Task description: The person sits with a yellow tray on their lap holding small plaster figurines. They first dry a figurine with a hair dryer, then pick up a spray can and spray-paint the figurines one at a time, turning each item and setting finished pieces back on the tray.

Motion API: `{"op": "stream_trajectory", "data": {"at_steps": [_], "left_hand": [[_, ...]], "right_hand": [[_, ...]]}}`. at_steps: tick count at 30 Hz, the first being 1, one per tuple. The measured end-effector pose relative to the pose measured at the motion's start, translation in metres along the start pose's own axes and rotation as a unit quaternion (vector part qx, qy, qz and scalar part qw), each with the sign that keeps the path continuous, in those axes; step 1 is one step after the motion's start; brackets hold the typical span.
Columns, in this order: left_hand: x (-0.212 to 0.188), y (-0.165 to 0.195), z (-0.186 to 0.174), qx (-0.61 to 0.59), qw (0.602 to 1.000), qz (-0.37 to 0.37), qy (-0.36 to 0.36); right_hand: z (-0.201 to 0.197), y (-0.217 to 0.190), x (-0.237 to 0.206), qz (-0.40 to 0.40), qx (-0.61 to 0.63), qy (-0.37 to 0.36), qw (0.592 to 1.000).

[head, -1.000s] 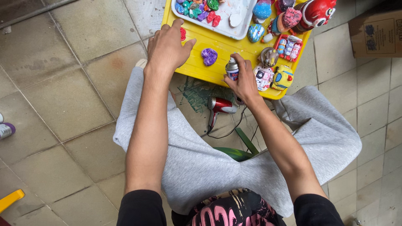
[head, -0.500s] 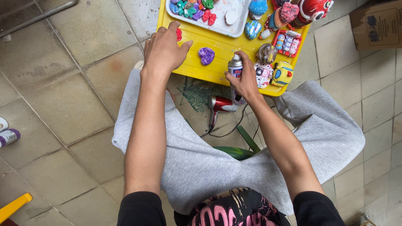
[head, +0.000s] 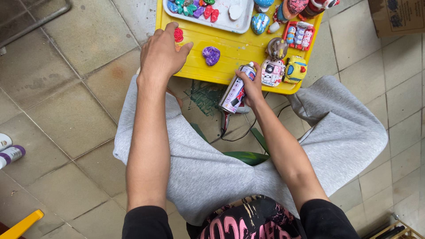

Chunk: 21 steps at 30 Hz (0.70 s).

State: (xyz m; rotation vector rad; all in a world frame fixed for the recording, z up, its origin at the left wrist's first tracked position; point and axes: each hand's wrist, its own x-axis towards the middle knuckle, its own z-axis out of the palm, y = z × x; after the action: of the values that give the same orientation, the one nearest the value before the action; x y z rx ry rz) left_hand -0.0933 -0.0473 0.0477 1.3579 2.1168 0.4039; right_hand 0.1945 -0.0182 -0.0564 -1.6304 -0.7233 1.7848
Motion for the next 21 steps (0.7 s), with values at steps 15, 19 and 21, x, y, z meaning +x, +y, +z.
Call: {"op": "stream_trajectory", "data": {"at_steps": [15, 19, 21], "left_hand": [[0.0, -0.004, 0.005, 0.0, 1.0, 0.002, 0.004], [0.0, -0.004, 0.002, 0.003, 1.0, 0.015, 0.016], [0.0, -0.003, 0.001, 0.002, 1.0, 0.003, 0.005]], "right_hand": [[0.01, 0.03, -0.027, -0.022, -0.037, -0.034, 0.998], [0.01, 0.029, -0.027, -0.049, -0.027, -0.022, 0.998], [0.01, 0.026, -0.025, -0.06, -0.049, -0.012, 0.997]]}}
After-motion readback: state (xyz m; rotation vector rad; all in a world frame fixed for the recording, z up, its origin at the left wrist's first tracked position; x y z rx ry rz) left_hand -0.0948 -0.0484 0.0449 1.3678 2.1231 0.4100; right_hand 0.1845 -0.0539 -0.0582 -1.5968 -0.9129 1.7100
